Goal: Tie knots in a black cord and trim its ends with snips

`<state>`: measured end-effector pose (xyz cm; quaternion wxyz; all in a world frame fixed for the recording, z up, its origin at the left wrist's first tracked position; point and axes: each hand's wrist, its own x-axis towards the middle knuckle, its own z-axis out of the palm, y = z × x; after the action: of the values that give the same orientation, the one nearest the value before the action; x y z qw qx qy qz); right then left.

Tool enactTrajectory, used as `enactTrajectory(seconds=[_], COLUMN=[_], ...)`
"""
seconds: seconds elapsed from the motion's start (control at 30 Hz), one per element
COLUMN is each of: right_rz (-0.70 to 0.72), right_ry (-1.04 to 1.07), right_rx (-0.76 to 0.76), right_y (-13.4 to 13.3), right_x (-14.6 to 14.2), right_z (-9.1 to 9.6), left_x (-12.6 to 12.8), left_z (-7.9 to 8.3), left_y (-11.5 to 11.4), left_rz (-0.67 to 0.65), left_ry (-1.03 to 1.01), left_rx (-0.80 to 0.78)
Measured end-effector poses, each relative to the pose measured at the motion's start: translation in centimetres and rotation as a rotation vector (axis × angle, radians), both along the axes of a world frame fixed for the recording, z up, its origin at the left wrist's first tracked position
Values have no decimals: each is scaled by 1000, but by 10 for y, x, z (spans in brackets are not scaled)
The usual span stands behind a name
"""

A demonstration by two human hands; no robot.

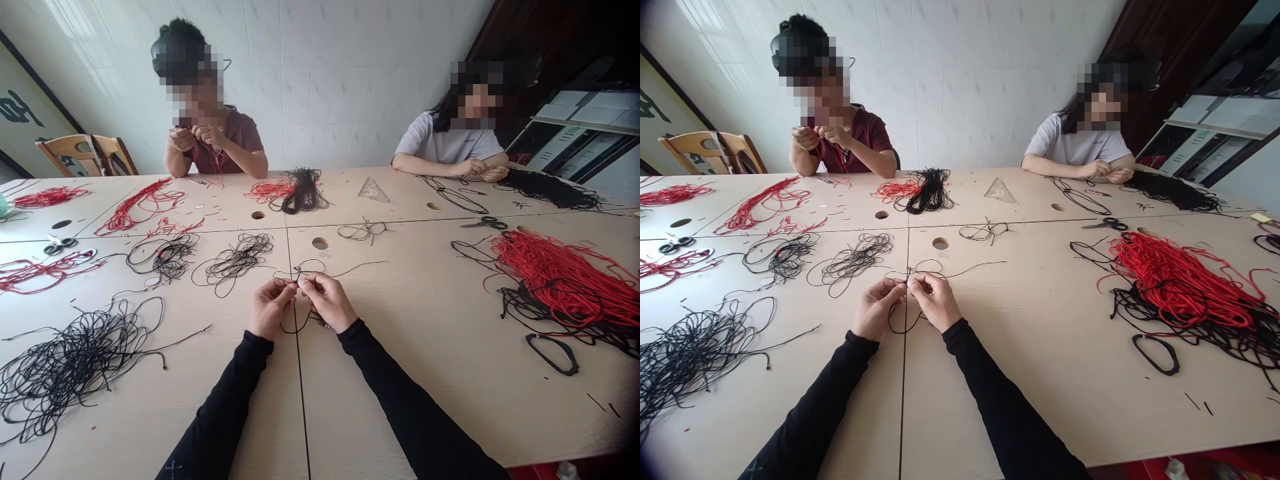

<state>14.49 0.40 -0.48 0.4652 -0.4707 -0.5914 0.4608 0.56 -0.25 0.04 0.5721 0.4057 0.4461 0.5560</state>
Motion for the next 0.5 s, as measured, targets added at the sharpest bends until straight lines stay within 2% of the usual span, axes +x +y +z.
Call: enactTrajectory(seconds=[0.23,0.5], right_rz=[41,60], right_ry=[93,104], right_rx=[-126,-106], right_y=[-1,0], right_x=[-1,0], right_z=[2,0], left_x=[-1,0], left_z=[-1,0], left_y=[-1,-1], left_rz=[18,-5], left_ry=[53,-16], left_rx=[15,6])
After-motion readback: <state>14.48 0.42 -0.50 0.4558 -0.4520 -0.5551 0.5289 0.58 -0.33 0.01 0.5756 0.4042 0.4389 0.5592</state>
